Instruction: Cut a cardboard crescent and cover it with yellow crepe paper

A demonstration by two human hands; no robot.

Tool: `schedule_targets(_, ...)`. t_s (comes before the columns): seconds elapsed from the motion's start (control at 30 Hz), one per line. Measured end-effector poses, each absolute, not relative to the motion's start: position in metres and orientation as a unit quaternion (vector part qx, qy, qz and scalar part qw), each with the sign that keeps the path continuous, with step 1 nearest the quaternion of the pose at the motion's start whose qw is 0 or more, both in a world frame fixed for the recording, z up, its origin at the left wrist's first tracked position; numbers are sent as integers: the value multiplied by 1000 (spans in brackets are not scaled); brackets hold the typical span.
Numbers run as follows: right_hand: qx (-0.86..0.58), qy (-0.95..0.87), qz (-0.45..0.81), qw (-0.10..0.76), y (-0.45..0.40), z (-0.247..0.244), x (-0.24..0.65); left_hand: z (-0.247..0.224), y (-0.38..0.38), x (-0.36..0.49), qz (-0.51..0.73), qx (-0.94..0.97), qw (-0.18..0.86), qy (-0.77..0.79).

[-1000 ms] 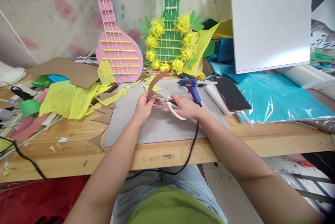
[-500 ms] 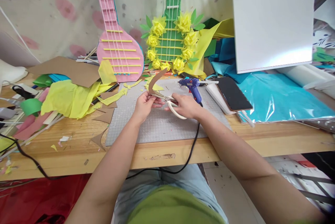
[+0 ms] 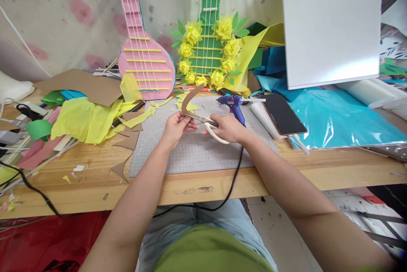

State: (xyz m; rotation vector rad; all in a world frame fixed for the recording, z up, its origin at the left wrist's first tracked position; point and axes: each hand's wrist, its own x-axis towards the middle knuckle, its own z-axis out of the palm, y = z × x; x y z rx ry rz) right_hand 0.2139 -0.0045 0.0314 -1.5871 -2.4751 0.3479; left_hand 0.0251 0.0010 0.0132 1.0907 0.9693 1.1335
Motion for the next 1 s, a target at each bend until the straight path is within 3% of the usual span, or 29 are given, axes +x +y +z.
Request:
schedule_targets(0.4,-524,-824,179,119,-3,31,215,16,-1,26,490,439,631,412)
schedule_targets(0.57,-480,-806,314,145,-1,34,219,18,-2,21,478,470,631,390)
schedule_targets(0.73,-443,-781,416,144,-1,36,220,17,-3,21,511,498,567,411)
schedule_targets(1.0,-386,-806,431,124,-4,39,219,20,-11,34,524,485,575,400)
